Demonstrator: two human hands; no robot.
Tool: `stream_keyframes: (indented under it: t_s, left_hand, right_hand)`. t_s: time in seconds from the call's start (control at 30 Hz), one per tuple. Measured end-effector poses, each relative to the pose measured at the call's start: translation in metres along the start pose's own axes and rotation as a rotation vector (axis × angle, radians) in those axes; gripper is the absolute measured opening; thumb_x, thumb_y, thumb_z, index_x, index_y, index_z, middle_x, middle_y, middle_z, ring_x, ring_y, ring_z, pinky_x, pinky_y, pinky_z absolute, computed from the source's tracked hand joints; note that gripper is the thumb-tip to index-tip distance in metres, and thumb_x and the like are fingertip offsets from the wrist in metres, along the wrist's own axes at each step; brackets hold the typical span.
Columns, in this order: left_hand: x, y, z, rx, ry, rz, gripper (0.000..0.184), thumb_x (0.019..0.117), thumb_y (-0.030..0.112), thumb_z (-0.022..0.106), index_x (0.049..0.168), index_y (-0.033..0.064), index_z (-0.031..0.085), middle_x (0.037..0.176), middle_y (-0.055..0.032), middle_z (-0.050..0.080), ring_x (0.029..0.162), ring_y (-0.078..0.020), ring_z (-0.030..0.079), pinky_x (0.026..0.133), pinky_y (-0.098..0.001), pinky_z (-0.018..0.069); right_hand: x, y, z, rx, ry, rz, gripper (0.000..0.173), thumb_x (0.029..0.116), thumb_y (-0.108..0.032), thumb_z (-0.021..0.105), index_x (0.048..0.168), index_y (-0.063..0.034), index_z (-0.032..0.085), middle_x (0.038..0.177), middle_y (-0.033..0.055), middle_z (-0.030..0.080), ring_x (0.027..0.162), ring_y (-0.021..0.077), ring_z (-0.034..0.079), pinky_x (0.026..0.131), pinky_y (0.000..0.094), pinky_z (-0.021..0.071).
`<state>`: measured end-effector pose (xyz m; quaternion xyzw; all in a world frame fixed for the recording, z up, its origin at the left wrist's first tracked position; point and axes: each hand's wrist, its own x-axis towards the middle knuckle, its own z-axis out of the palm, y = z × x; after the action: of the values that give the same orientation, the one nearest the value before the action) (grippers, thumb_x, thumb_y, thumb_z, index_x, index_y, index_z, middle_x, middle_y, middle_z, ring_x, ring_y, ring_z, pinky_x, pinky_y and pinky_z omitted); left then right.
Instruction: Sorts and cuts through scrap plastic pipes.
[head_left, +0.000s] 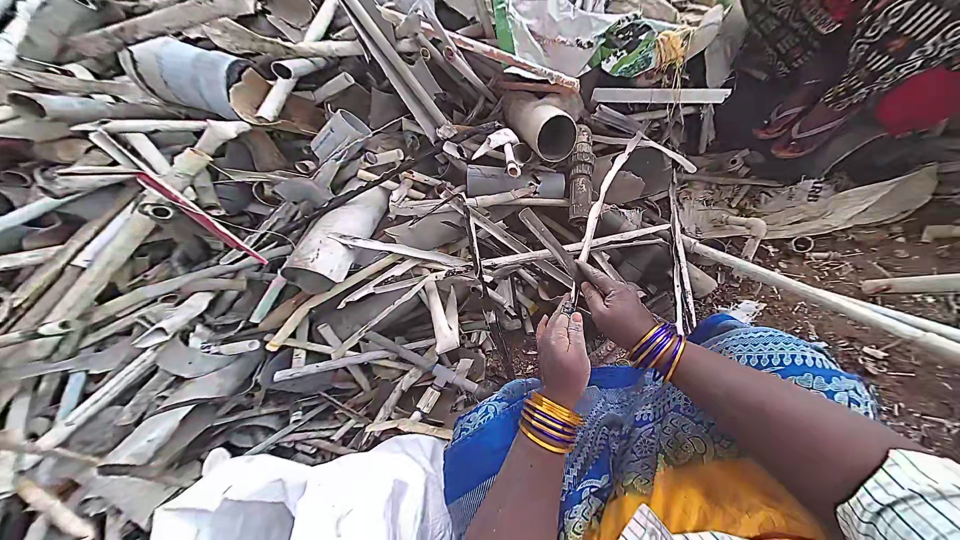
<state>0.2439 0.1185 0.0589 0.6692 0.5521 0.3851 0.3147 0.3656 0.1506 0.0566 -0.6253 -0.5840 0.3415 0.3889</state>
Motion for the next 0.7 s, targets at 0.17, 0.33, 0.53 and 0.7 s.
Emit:
stream_keyframes:
  t_s: [0.17, 0.33, 0.53, 0.7]
  left_hand:
    - [0.005, 0.001, -0.002, -0.007, 0.045, -0.047, 0.034, 0.1056, 0.007, 0.044, 0.099, -0.0163, 0.067, 0.100, -0.0253, 0.068, 0.107, -0.0292, 0.063, 0.106, -0.0437, 0.0414]
    - [0.005, 0.004, -0.003, -0.019, 0.004, -0.053, 0.035, 0.1063, 0.007, 0.043, 0.108, -0.0190, 0.067, 0.113, -0.0303, 0.068, 0.118, -0.0323, 0.062, 0.116, -0.0452, 0.0333]
    - [0.010, -0.001, -0.001, 0.040, 0.009, -0.086, 0.035, 0.1074, 0.010, 0.043, 0.094, -0.0134, 0.066, 0.092, -0.0217, 0.064, 0.098, -0.0288, 0.061, 0.095, -0.0443, 0.0454]
    - [0.007, 0.003, -0.005, 0.032, -0.079, 0.007, 0.036, 0.1060, 0.007, 0.042, 0.116, -0.0181, 0.066, 0.131, -0.0305, 0.064, 0.132, -0.0359, 0.056, 0.121, -0.0516, 0.0240]
  right_hand:
    - [-0.013, -0.005, 0.001, -0.019, -0.064, -0.036, 0.044, 0.1084, -0.017, 0.041, 0.151, -0.0076, 0.052, 0.127, 0.0199, 0.070, 0.115, 0.0330, 0.067, 0.100, 0.0496, 0.0487]
    - [-0.006, -0.005, -0.004, 0.031, -0.051, -0.003, 0.043, 0.1090, -0.016, 0.042, 0.150, -0.0080, 0.052, 0.128, 0.0201, 0.069, 0.115, 0.0317, 0.067, 0.101, 0.0481, 0.0481]
    - [-0.016, -0.007, 0.001, 0.023, -0.104, -0.075, 0.044, 0.1074, -0.015, 0.042, 0.149, -0.0060, 0.053, 0.131, 0.0180, 0.068, 0.119, 0.0280, 0.066, 0.105, 0.0428, 0.0476]
    - [-0.012, -0.006, -0.011, -0.028, -0.103, -0.056, 0.045, 0.1084, -0.017, 0.041, 0.151, -0.0087, 0.051, 0.126, 0.0194, 0.070, 0.116, 0.0308, 0.067, 0.103, 0.0471, 0.0479]
